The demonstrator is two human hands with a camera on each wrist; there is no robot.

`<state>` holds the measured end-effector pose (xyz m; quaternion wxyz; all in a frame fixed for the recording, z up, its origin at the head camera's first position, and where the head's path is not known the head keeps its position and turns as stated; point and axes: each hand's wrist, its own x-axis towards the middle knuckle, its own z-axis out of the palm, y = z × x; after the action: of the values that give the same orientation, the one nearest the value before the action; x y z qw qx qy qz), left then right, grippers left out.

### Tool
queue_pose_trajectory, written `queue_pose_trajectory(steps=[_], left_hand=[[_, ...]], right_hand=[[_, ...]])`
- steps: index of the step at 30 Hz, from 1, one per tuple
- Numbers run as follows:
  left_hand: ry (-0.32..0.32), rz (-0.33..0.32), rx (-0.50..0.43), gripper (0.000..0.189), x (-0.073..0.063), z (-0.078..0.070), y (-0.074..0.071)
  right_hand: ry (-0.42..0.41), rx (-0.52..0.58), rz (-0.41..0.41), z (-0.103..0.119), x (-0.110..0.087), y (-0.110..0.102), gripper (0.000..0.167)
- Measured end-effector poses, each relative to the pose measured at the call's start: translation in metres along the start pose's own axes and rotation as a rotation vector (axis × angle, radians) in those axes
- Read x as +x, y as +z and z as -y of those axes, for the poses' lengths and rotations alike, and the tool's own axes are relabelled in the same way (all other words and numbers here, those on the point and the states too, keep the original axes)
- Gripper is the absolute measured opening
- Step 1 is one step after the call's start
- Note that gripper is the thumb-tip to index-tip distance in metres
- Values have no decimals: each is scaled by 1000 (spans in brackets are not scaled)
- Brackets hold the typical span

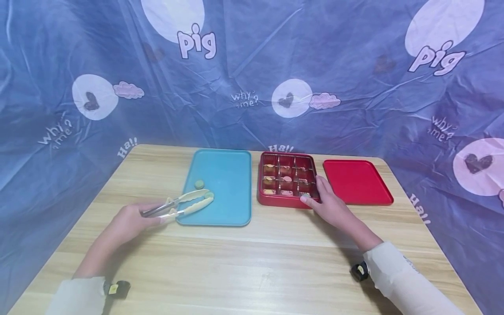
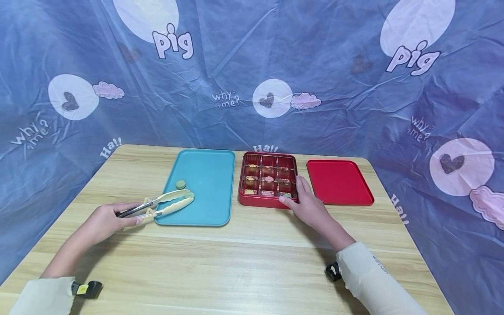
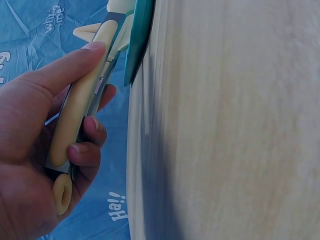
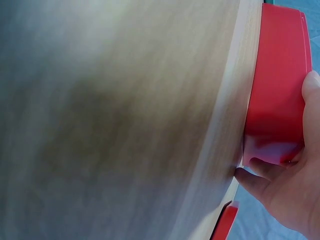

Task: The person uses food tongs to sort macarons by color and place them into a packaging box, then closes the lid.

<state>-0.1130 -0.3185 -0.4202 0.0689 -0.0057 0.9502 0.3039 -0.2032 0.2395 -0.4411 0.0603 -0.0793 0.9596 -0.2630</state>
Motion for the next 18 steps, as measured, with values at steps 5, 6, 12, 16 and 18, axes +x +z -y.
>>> queue_pose_trajectory(steps=[5, 6, 12, 16, 18], left_hand=[[-8, -1, -9, 75, 0, 0, 1], [-10, 0, -10, 75, 1, 0, 1], [-18, 8, -31, 77, 3, -3, 2], [-12, 12, -48, 79, 7, -7, 1], [-9, 12, -57, 80, 9, -10, 0]], right_hand=[[-2, -6, -4, -1, 0, 0, 115], [-2, -6, -5, -1, 0, 0, 115], [-7, -6, -7, 0, 0, 0, 114], [-4, -1, -7, 0, -1, 0, 114], [-3, 1, -4, 1, -1, -1, 114]])
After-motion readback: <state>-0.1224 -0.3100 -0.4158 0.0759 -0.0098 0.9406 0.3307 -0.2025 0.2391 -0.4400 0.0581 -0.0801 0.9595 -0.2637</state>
